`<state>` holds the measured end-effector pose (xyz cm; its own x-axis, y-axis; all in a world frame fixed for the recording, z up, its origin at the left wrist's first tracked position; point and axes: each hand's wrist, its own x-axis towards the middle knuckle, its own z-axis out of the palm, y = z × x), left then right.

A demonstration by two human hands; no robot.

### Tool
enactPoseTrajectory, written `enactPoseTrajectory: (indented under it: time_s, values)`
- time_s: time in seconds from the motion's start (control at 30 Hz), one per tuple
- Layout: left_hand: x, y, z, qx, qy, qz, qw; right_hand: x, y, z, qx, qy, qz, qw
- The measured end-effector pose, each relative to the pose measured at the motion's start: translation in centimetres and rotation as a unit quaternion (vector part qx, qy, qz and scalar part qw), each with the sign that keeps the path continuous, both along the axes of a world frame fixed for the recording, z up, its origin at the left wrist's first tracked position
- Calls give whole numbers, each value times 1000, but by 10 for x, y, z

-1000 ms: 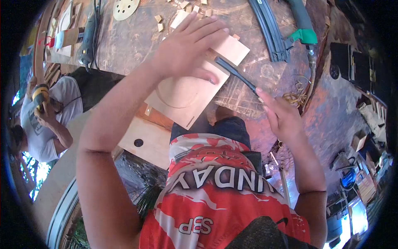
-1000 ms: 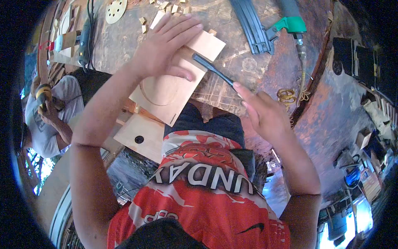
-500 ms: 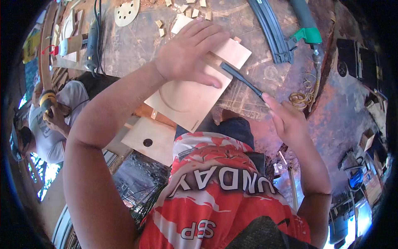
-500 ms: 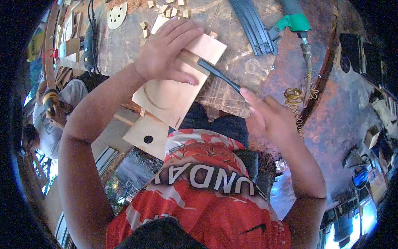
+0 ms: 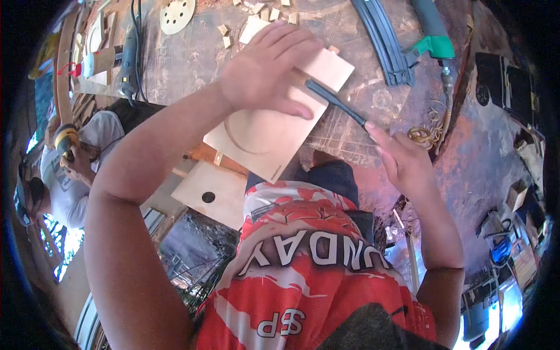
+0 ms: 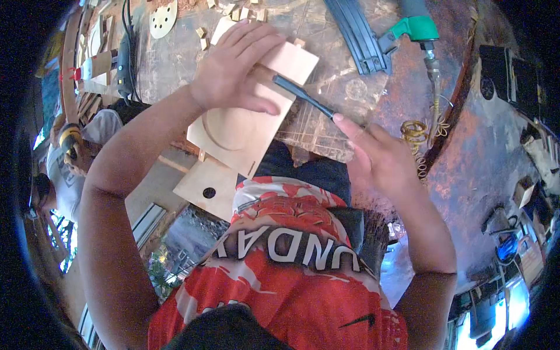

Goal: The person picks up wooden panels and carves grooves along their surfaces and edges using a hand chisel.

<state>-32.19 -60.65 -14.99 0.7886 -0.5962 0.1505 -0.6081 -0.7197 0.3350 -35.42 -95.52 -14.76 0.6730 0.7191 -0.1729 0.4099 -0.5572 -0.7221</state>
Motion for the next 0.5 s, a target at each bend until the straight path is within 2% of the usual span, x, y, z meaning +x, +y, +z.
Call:
enactPoseTrajectory:
  time_s: [0.13, 0.23, 0.5]
  values:
    - [2, 4, 0, -1, -1, -5, 1000, 3, -6, -4, -28, 25, 10, 999]
    - [1, 3, 1, -3, -8, -1, 1000, 8, 8, -6, 36, -14, -22, 999]
    - [3, 5, 1, 2, 18, -14, 1000, 1, -3, 0, -27, 46, -5, 999]
